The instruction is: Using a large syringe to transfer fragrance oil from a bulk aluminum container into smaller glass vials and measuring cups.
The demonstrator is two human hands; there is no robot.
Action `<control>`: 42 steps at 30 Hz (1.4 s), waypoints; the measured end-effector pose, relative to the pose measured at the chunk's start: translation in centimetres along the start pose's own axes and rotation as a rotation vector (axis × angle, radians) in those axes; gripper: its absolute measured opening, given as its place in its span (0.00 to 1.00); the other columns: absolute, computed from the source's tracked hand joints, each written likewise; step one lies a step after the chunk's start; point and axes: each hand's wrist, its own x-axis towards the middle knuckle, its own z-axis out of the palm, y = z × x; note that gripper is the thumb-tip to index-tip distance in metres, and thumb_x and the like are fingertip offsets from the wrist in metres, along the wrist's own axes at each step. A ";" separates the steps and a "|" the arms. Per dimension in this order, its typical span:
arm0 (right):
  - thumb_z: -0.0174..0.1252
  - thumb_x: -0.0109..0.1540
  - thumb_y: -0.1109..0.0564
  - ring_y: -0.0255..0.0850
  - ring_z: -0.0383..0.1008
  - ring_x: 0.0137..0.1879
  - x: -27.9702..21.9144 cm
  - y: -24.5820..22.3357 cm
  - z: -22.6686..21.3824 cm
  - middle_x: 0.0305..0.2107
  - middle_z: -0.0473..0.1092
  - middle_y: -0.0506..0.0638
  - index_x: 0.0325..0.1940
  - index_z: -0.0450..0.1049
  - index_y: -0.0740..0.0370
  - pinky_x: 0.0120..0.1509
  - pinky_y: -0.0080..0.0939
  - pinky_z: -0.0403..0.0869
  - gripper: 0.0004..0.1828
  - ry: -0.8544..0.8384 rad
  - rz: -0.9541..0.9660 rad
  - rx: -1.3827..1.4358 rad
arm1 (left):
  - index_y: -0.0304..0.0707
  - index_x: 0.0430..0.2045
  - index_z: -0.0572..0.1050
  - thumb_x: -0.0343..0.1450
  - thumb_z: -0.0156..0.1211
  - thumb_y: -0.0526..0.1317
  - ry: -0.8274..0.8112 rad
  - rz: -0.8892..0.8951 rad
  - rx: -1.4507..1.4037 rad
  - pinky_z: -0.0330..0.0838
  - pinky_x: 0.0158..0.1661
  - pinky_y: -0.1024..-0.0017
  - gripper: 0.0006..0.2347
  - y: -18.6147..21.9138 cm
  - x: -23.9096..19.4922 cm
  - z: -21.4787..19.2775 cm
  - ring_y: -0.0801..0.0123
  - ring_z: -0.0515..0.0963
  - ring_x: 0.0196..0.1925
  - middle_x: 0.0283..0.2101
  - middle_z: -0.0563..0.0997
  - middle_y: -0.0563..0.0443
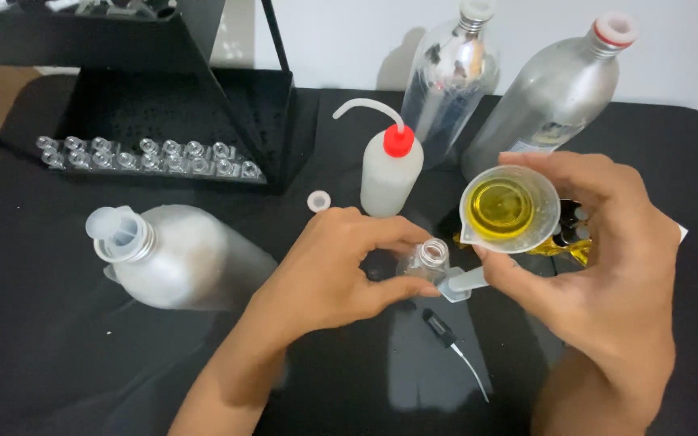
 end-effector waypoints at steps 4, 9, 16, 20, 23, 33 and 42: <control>0.74 0.53 0.66 0.54 0.78 0.63 0.2 0.2 0.0 0.56 0.72 0.67 0.63 0.64 0.73 0.68 0.45 0.79 0.38 -0.007 -0.025 0.090 | 0.48 0.38 0.81 0.63 0.73 0.48 0.023 -0.001 0.010 0.76 0.30 0.78 0.13 -0.1 -0.2 0.0 0.77 0.88 0.35 0.32 0.88 0.62; 0.72 0.49 0.64 0.42 0.78 0.55 0.2 0.1 0.1 0.50 0.76 0.57 0.58 0.70 0.67 0.61 0.39 0.76 0.34 0.011 0.064 0.048 | 0.54 0.39 0.82 0.65 0.71 0.48 0.001 0.059 0.060 0.70 0.36 0.72 0.11 -0.5 -0.3 0.1 0.70 0.84 0.31 0.36 0.88 0.66; 0.73 0.50 0.62 0.40 0.78 0.52 0.5 -0.3 0.1 0.47 0.77 0.52 0.55 0.73 0.65 0.56 0.36 0.75 0.30 0.009 0.084 0.010 | 0.50 0.36 0.82 0.64 0.72 0.46 -0.029 -0.051 -0.030 0.75 0.30 0.77 0.11 0.2 0.1 -0.1 0.76 0.86 0.29 0.31 0.89 0.62; 0.72 0.51 0.62 0.40 0.77 0.51 0.5 -0.4 0.2 0.49 0.77 0.53 0.55 0.72 0.65 0.54 0.36 0.74 0.29 -0.007 0.072 0.018 | 0.49 0.38 0.82 0.64 0.72 0.46 0.003 -0.007 -0.023 0.76 0.37 0.76 0.12 0.0 0.1 0.2 0.76 0.88 0.34 0.31 0.88 0.60; 0.72 0.52 0.61 0.39 0.77 0.53 0.5 -0.5 0.2 0.50 0.77 0.52 0.55 0.72 0.63 0.55 0.36 0.74 0.28 -0.005 0.073 0.006 | 0.49 0.38 0.83 0.64 0.72 0.46 -0.003 0.001 -0.023 0.76 0.32 0.74 0.11 -0.1 0.4 0.2 0.75 0.87 0.32 0.32 0.88 0.60; 0.73 0.52 0.63 0.40 0.78 0.58 0.3 -0.8 0.5 0.52 0.77 0.53 0.56 0.72 0.65 0.57 0.34 0.77 0.29 0.006 0.083 0.048 | 0.51 0.36 0.80 0.64 0.71 0.47 0.020 -0.014 -0.026 0.74 0.24 0.74 0.11 -0.7 0.4 0.9 0.77 0.84 0.29 0.28 0.85 0.61; 0.72 0.54 0.66 0.48 0.80 0.63 0.5 -0.8 0.6 0.52 0.77 0.56 0.56 0.71 0.69 0.64 0.41 0.78 0.28 -0.017 -0.022 0.008 | 0.47 0.36 0.80 0.64 0.72 0.45 -0.003 -0.033 -0.035 0.76 0.23 0.75 0.11 -0.4 0.5 0.6 0.76 0.85 0.31 0.29 0.86 0.60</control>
